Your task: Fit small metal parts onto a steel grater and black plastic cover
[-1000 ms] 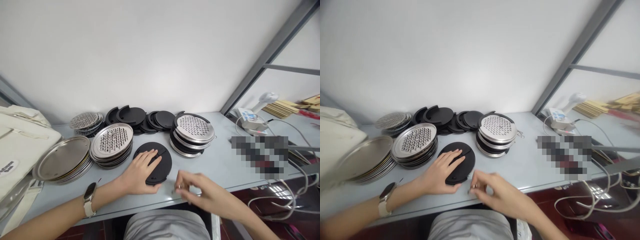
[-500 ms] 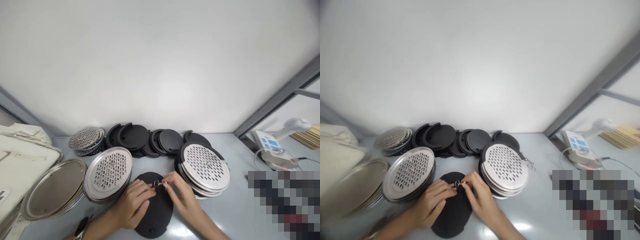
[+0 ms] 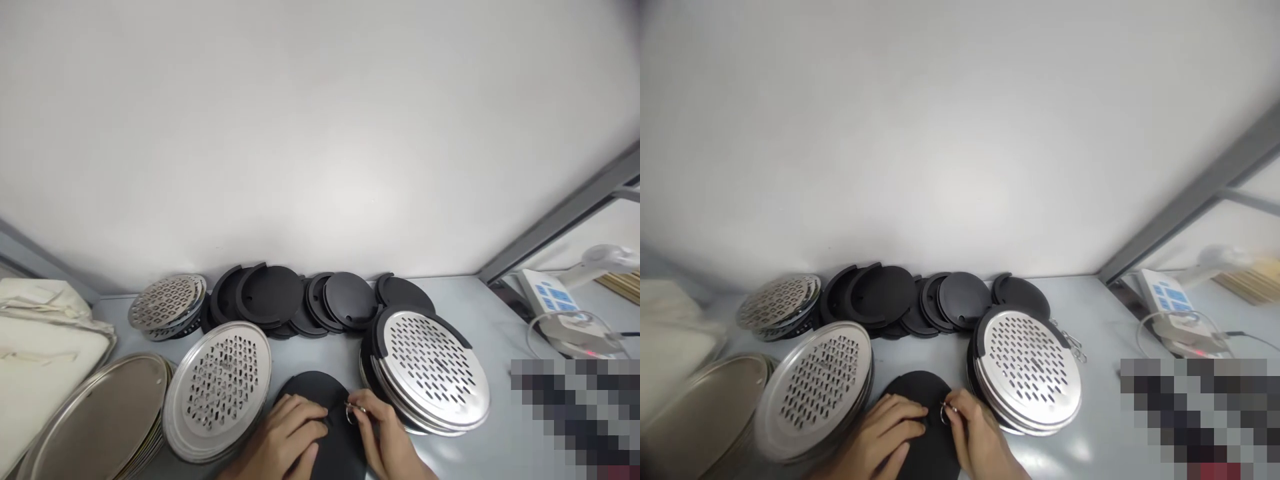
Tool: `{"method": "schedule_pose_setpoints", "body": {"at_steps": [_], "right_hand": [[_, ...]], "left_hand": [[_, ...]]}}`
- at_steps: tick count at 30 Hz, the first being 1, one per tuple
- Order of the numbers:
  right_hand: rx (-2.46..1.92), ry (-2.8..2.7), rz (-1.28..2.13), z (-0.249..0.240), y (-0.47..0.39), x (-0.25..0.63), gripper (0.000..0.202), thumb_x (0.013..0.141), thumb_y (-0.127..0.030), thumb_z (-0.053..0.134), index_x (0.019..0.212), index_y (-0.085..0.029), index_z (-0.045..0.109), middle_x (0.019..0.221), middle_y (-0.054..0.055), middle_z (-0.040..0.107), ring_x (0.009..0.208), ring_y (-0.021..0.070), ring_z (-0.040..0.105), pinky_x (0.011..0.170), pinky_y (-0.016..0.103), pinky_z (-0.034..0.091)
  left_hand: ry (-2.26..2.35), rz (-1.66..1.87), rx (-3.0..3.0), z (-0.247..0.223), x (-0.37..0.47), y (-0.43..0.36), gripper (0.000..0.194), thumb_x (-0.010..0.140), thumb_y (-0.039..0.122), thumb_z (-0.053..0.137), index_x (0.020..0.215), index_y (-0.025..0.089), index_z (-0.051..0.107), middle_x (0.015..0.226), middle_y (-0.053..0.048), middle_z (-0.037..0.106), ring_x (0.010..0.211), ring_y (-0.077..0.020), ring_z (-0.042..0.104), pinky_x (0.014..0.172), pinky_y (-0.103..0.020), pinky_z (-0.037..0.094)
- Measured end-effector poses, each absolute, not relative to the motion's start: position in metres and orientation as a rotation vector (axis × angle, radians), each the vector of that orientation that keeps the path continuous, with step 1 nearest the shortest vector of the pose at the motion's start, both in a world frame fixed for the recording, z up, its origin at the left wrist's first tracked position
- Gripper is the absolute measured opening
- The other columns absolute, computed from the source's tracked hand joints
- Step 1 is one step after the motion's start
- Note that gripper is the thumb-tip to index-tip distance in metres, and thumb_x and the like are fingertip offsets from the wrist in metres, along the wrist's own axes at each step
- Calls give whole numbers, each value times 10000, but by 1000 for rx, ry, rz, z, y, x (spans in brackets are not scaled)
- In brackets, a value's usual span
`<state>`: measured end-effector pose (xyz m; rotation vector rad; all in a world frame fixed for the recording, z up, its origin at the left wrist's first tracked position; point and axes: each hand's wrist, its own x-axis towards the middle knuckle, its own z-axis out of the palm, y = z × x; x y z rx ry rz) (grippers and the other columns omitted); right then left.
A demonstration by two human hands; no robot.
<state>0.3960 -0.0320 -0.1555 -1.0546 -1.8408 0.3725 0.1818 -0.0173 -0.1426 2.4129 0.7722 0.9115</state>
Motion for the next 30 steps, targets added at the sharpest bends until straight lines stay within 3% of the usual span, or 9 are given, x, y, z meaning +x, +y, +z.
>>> {"method": "schedule_pose_setpoints", "body": {"at_steps": [3,6,14,19,23,26,30], "right_hand": [[-1052,-1899,317,-155,-34,398,138,934,-129,391,1004,-226,461,716,29,588,595,165,613,536,268,533],[-1032,-1919,376,-152,-36,400,172,904,-87,413,998,-220,468,749,36,582,642,170,611,575,282,536],[-975,-1834,398,-147,-40,400,260,909,-62,421,1113,-219,452,1043,115,613,960,202,647,776,318,561],[-982,-1885,402,-150,-38,402,230,928,-83,439,1116,-214,441,930,70,640,843,175,668,730,274,558],[-1101,-1871,365,-152,-36,405,216,939,-123,439,1137,-202,468,848,40,608,711,153,640,648,251,546],[-1083,-1933,402,-151,-36,407,284,945,-127,429,1219,-195,463,918,66,613,806,170,639,709,269,549],[-1060,-1968,428,-147,-36,406,338,954,-111,417,1279,-200,448,995,88,599,905,188,616,783,296,531]], "left_hand": [[781,797,2379,-128,181,-17,242,888,126,382,995,184,591,1029,-91,657,938,-217,590,825,-358,497],[846,697,2353,-118,178,-18,222,885,99,387,935,189,584,1090,-87,636,986,-212,575,874,-362,484],[792,654,2490,-121,177,-20,270,842,73,427,1038,172,584,1075,-88,647,1017,-224,575,924,-388,467],[761,582,2556,-118,173,-22,376,850,105,433,1210,153,531,1174,-119,615,1052,-244,566,936,-414,465],[657,445,2648,-115,171,-20,530,831,150,490,1357,199,443,1409,-104,476,1227,-269,483,1000,-420,428],[615,366,2719,-115,171,-19,560,835,137,487,1385,220,425,1473,-71,407,1282,-271,437,1028,-430,400],[642,367,2773,-115,174,-23,511,851,139,477,1361,170,455,1433,-94,461,1253,-267,473,1019,-436,406]]}}
